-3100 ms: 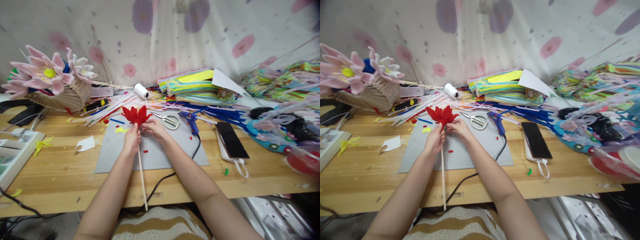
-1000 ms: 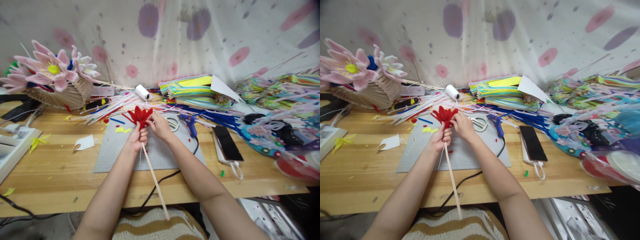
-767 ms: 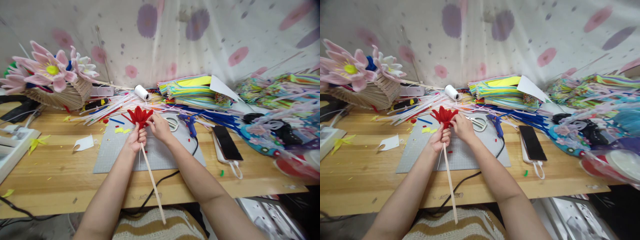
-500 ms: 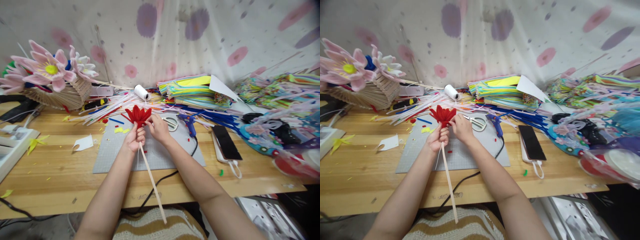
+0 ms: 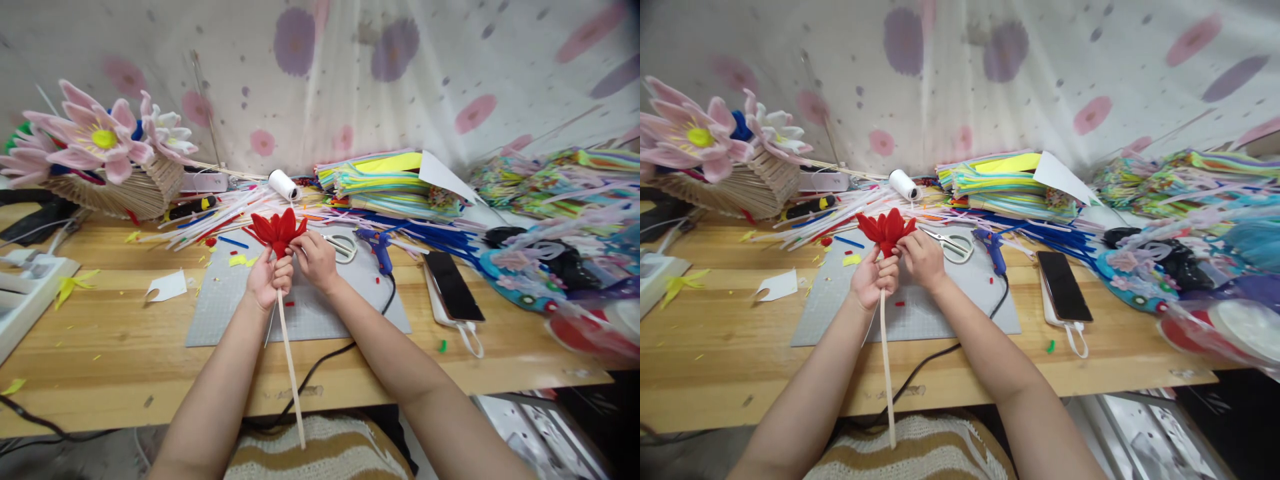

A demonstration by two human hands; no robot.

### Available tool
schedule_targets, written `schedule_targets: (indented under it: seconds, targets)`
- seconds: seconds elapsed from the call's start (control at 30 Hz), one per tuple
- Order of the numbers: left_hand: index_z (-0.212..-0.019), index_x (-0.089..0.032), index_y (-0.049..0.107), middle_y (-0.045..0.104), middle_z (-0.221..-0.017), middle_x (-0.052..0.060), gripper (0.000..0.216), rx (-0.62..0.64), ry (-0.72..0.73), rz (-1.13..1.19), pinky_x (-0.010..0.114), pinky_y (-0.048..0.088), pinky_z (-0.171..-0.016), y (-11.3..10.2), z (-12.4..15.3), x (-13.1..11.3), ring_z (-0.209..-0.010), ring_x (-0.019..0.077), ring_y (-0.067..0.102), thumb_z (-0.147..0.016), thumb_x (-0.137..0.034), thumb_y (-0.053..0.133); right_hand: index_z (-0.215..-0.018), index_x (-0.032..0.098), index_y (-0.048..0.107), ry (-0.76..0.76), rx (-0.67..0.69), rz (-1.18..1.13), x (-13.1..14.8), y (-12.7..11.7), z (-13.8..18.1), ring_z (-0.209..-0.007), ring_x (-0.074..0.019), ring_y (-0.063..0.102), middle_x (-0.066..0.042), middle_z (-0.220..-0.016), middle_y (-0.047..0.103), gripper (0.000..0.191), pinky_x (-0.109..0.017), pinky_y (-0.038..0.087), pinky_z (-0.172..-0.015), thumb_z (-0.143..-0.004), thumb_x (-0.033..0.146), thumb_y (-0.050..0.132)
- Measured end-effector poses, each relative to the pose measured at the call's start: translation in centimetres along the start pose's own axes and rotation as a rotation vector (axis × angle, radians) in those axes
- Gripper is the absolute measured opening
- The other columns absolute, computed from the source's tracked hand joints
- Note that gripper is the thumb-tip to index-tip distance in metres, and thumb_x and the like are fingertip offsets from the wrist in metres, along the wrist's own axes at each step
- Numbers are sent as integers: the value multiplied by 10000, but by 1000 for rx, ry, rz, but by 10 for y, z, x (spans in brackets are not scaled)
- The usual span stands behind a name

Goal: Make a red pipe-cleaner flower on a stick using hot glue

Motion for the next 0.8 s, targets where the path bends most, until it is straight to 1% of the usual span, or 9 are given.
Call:
schedule_targets:
  seconds: [0.17, 0.27, 0.33, 0.4, 0.5, 0.57, 0.67, 0.73, 0.8]
  targets:
    - [-732, -154, 435, 125, -484, -82, 329, 28, 4, -50, 120, 81, -261, 1, -3, -1, -331, 32, 154, -837, -466, 415, -885, 195, 615, -20, 5, -53, -1, -5, 1, -900, -164, 491, -71, -891, 592, 271, -276, 357, -809, -884, 300, 365]
    - [-720, -161, 421, 75, -499, -84, 341, 34, 1, -80, 113, 63, -264, 0, -6, 1, -328, 30, 117, -854, -470, 372, -828, 189, 608, 58, -32, -198, 0, -4, 0, -874, -159, 500, -62, -869, 587, 226, -283, 371, -808, -853, 302, 415]
    - [-726, -162, 419, 64, -512, -83, 345, 43, 4, -100, 107, 61, -267, 1, -8, 3, -328, 27, 107, -856, -475, 357, -781, 180, 584, 219, -60, -422, 2, 1, -2, -819, -142, 516, -46, -836, 582, 166, -274, 393, -777, -811, 293, 466]
    - [-728, -164, 413, 58, -520, -82, 344, 44, 6, -121, 101, 60, -269, 1, -10, 4, -328, 23, 99, -855, -478, 355, -742, 174, 540, 463, -47, -753, 5, 7, -4, -740, -119, 531, -20, -774, 581, 121, -262, 415, -733, -775, 281, 496]
    - [-723, -169, 401, 55, -517, -84, 340, 50, 7, -153, 96, 55, -268, 1, -10, 3, -327, 23, 86, -861, -474, 342, -703, 170, 488, 818, 76, -1254, 10, 12, -6, -612, -88, 525, 20, -671, 568, 86, -237, 425, -658, -744, 242, 512]
    - [-724, -170, 401, 70, -504, -86, 344, 74, 6, -173, 94, 60, -265, -1, -9, 2, -324, 25, 97, -864, -474, 327, -675, 162, 487, 922, 166, -1488, 13, 11, -7, -555, -71, 504, 32, -633, 559, 69, -217, 418, -620, -716, 196, 531]
    - [-720, -166, 411, 137, -481, -86, 362, 105, 17, -197, 88, 99, -263, -4, -7, 0, -318, 22, 159, -854, -494, 333, -663, 153, 502, 894, 208, -1650, 14, 9, -9, -534, -62, 498, 30, -612, 568, 66, -205, 413, -610, -677, 163, 565]
    - [-708, -158, 422, 201, -472, -82, 382, 87, 9, -236, 82, 127, -266, -4, -6, -1, -320, 16, 211, -840, -510, 352, -677, 154, 509, 850, 164, -1614, 12, 11, -9, -518, -65, 488, 35, -589, 561, 85, -208, 409, -596, -670, 196, 582]
    - [-697, -147, 439, 285, -471, -70, 403, -14, -5, -330, 86, 179, -275, -3, -7, 1, -331, 16, 278, -821, -527, 383, -676, 159, 510, 791, 64, -1483, 8, 16, -9, -519, -69, 480, 45, -579, 543, 109, -214, 408, -598, -667, 233, 590]
Point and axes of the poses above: each hand's wrist, its own z-axis away from the middle knuckle, its own y-axis out of the palm, x = y × z, the point moved 1 cm from there along -z, towards the middle knuckle
